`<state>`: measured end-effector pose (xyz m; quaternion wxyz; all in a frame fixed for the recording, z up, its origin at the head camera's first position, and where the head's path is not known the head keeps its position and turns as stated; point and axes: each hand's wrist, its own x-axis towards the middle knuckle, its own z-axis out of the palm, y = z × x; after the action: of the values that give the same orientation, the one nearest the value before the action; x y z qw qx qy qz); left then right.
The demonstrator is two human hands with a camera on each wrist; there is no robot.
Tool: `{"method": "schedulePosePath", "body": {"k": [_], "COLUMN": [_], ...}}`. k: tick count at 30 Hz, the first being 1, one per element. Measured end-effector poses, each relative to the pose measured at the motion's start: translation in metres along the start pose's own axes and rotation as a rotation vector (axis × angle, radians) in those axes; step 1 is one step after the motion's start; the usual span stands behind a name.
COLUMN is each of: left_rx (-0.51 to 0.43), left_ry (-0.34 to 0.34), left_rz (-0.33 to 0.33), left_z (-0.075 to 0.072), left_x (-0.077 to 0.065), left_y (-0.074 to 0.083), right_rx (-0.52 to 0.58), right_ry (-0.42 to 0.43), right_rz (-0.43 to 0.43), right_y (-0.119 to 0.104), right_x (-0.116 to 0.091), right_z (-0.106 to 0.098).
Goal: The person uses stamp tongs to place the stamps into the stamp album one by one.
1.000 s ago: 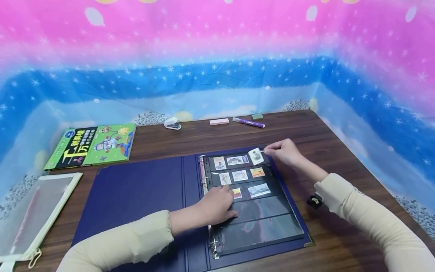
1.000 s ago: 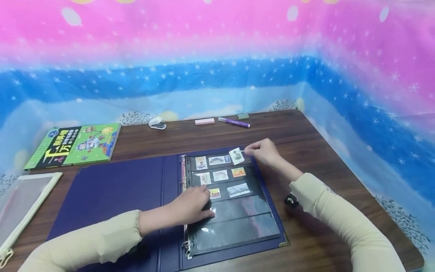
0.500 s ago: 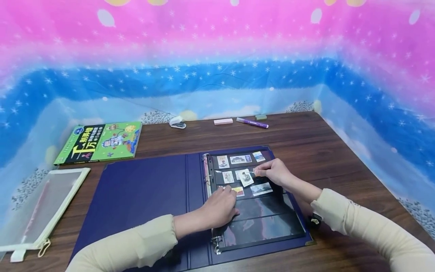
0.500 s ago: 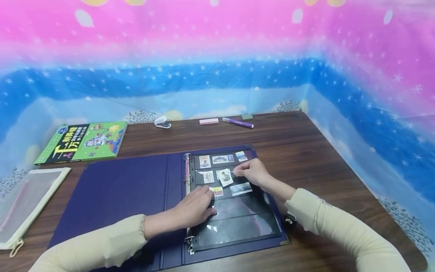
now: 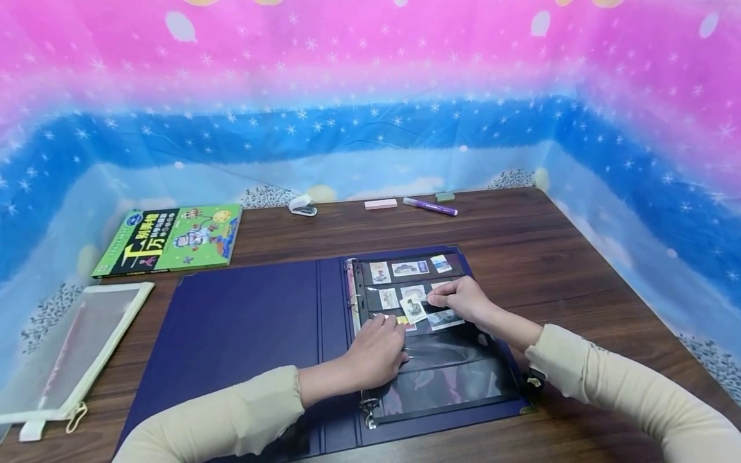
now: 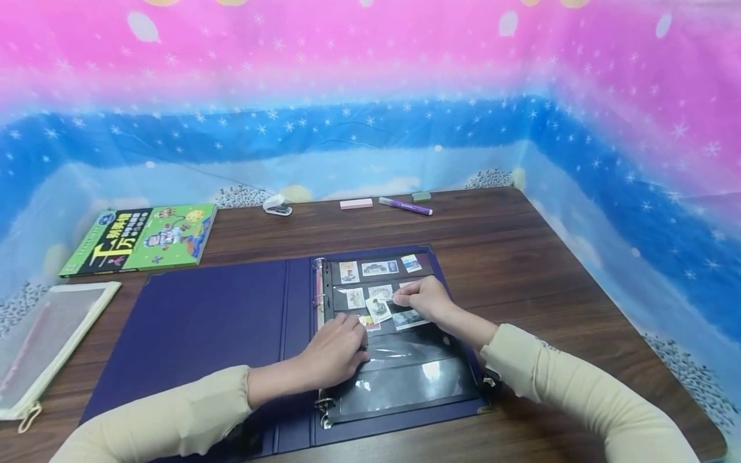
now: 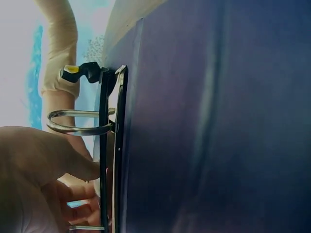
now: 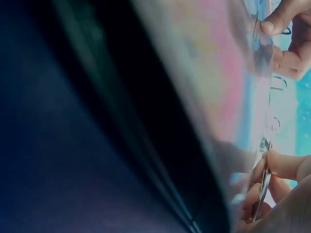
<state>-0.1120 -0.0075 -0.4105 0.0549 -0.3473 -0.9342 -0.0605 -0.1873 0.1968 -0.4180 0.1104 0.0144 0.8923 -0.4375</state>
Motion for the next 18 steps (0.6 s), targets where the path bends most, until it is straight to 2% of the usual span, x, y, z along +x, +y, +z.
{"method": "schedulePosePath", "body": {"k": [5, 8, 11, 15, 18], "left_rx": [0.067, 0.028, -0.103, -0.358, -0.468], "left_ry": [0.035, 0.019, -0.046, -0.174, -0.242], "left_rz": [0.081, 0.093, 0.079, 0.013, -0.012], "left_z": [0.003, 0.002, 0.000, -0.007, -0.009], "left_x": [-0.001, 0.000, 0.006, 0.020, 0.027], "left_y": [-0.002, -0.004, -0.008, -0.017, -0.023], "right_rx": [0.014, 0.012, 0.011, 0.013, 0.009], "right_ry": [0.000, -0.006, -0.004, 0.014, 0.009], "right_rz": [0.022, 0.025, 0.032, 0.033, 0.020], "right_y": [0.005, 0.006, 0.005, 0.001, -0.002], "right_x": [0.001, 0.000, -0.002, -0.004, -0.007], "right_z": [0.000, 0.000, 0.000, -0.001, 0.002]}}
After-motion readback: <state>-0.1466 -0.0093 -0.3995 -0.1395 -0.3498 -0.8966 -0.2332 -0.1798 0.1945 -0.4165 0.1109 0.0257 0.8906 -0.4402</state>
